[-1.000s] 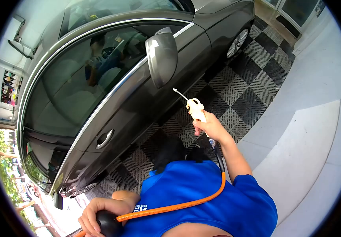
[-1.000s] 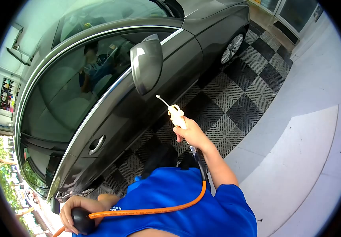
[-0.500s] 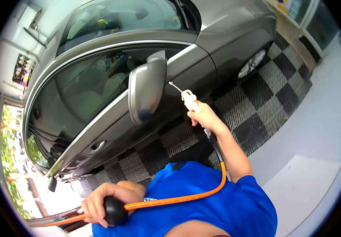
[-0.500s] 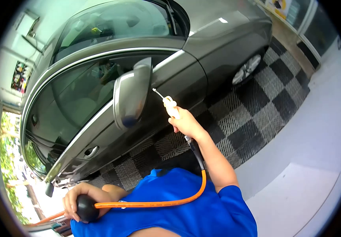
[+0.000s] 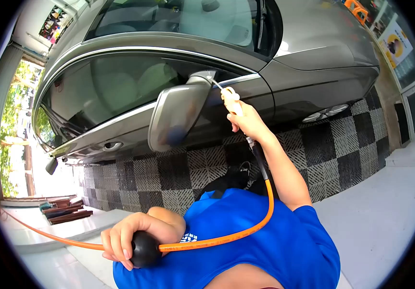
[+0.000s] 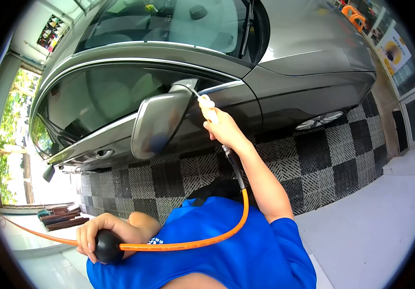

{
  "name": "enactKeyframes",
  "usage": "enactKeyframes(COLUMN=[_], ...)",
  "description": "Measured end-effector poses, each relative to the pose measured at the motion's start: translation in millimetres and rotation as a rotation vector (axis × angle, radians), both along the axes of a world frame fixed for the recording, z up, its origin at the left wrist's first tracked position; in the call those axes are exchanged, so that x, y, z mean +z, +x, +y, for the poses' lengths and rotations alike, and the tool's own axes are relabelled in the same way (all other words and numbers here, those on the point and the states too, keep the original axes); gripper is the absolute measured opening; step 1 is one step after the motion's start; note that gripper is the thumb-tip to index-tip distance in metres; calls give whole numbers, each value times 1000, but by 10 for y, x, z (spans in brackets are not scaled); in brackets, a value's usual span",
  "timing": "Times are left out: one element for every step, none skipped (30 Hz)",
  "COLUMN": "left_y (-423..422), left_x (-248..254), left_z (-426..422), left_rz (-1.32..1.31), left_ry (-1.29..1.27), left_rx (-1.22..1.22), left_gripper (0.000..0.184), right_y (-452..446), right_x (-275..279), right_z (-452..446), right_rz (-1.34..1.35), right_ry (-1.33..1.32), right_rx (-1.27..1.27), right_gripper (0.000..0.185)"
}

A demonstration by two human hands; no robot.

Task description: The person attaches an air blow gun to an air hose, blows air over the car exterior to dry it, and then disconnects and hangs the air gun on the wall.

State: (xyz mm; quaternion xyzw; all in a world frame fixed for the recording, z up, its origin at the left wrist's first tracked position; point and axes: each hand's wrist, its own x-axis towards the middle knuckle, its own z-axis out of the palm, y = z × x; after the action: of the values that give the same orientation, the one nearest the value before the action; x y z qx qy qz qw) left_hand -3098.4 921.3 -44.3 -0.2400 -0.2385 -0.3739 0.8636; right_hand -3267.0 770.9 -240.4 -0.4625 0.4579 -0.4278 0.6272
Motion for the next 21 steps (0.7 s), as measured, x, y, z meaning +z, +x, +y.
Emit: enactKeyframes(left_y=[-14, -50, -67, -59, -51, -28, -48, -67, -79, -85, -86, -81, -53, -14, 10, 16, 18, 15, 8, -2, -10], left_x=[3, 7, 3, -12, -33, -85, -82, -79, -80, -84, -86, -92, -113, -146, -167, -178, -188, -192, -187, -180, -178], left_z=[25, 39, 58, 90, 107, 100, 103, 113, 118, 119, 131, 138, 152, 173, 183, 177, 171, 172, 166, 149, 133], left_rz=[8, 51, 49, 48, 48, 22, 24, 25, 25, 25, 17, 8, 6, 0, -5, -3, -7, -10, -6, -10, -14], left_ry=[22, 36, 41, 90, 138, 130, 132, 143, 152, 155, 157, 159, 160, 171, 182, 182, 177, 174, 175, 164, 153], left_rx=[28, 98, 111, 136, 159, 237, 242, 246, 248, 252, 257, 261, 262, 269, 275, 272, 277, 283, 280, 275, 269], left_gripper=[22, 22, 22, 21, 21, 16, 16, 15, 14, 14, 14, 13, 13, 13, 13, 13, 13, 13, 13, 13, 13], right_y=[-29, -75, -109, -112, -111, -91, -57, -8, 47, 96, 135, 164, 188, 208, 222, 226, 218, 218, 221, 221, 250], right_x=[-47, -103, -157, -223, -227, -245, -277, -351, -413, -424, -426, -430, -435, -468, -500, -507, -481, -481, -477, -427, -474], right_z=[28, 96, 167, 267, 358, 444, 510, 564, 586, 589, 590, 575, 546, 509, 467, 418, 358, 303, 250, 202, 172], right_rz=[-6, 38, 84, 49, 36, 15, -6, -28, -52, -33, -15, -9, -3, -2, 1, 39, 105, 152, 199, 250, 253], right_ry=[9, 23, 35, 67, 96, 119, 140, 163, 184, 192, 204, 196, 187, 170, 154, 113, 73, 64, 55, 96, 94], right_rx=[14, 8, 2, 14, 49, 99, 147, 193, 237, 283, 313, 329, 343, 304, 264, 206, 155, 105, 55, 64, 59], right_gripper=[28, 27, 26, 25, 24, 23, 22, 21, 20, 21, 21, 21, 22, 22, 22, 23, 24, 25, 27, 32, 32])
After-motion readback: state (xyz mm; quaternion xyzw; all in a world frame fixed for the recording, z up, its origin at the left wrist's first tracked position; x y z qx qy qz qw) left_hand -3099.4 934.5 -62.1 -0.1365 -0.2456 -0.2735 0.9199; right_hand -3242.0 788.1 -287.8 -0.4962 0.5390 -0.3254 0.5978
